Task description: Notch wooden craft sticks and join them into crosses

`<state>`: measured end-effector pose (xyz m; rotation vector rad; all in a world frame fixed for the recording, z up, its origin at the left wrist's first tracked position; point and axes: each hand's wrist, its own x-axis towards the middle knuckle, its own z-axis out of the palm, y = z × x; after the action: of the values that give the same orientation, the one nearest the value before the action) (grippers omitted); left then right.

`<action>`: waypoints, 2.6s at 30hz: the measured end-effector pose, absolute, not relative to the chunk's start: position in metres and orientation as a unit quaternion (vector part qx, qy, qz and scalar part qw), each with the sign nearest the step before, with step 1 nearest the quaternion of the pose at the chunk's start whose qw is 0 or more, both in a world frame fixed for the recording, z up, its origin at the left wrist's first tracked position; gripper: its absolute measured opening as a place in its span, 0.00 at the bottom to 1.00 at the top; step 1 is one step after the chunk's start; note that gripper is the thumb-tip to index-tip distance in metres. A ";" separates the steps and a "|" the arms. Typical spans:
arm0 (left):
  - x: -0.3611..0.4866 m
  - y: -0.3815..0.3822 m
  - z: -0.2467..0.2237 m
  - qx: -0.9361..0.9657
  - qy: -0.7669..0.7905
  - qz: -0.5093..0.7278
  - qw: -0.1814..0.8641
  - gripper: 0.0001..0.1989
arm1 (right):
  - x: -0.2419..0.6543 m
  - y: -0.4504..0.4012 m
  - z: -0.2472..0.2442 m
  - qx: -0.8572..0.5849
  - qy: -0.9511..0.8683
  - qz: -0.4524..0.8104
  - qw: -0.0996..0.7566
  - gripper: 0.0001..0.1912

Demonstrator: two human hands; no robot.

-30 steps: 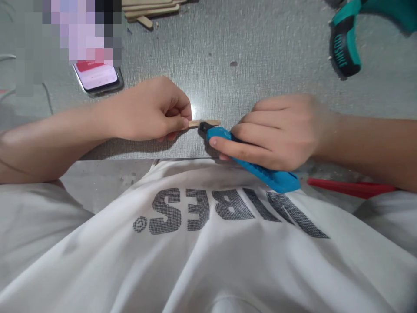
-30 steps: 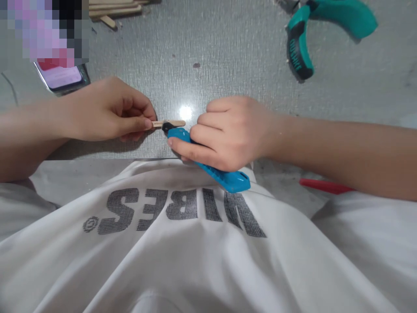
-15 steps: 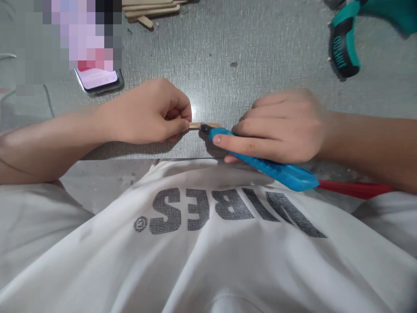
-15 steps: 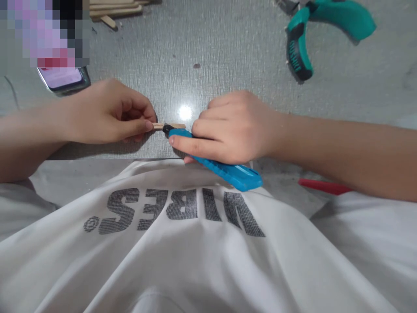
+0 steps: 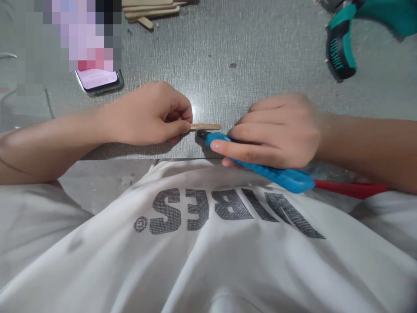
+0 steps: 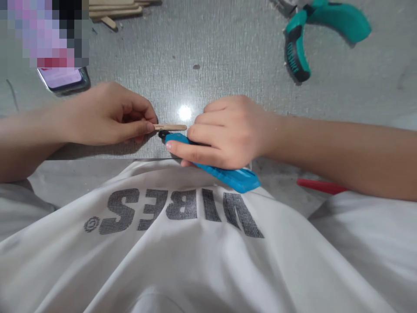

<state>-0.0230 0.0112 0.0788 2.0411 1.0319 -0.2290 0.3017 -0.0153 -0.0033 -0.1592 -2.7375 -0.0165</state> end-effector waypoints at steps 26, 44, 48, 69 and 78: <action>-0.022 0.010 0.093 0.825 0.398 -0.109 0.386 0.14 | 0.295 -0.017 0.001 -0.086 -0.972 0.095 0.196 0.16; -0.023 0.009 0.083 0.825 0.405 -0.098 0.381 0.13 | 0.294 -0.015 -0.001 -0.060 -0.977 0.048 0.197 0.16; -0.022 0.006 0.088 0.824 0.406 -0.106 0.381 0.15 | 0.293 -0.015 0.000 -0.058 -0.982 0.043 0.173 0.16; -0.026 -0.018 0.056 0.901 0.370 -0.104 0.198 0.20 | 0.276 -0.028 0.031 -0.086 -0.970 0.053 0.222 0.27; -0.019 -0.013 0.067 0.895 0.378 -0.131 0.195 0.22 | 0.285 -0.033 -0.017 -0.116 -0.947 -0.033 0.298 0.35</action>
<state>-0.0186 -0.0132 0.0675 2.5088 1.0607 -0.3683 0.2845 -0.0328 -0.0168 -0.3073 -2.5169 -0.0878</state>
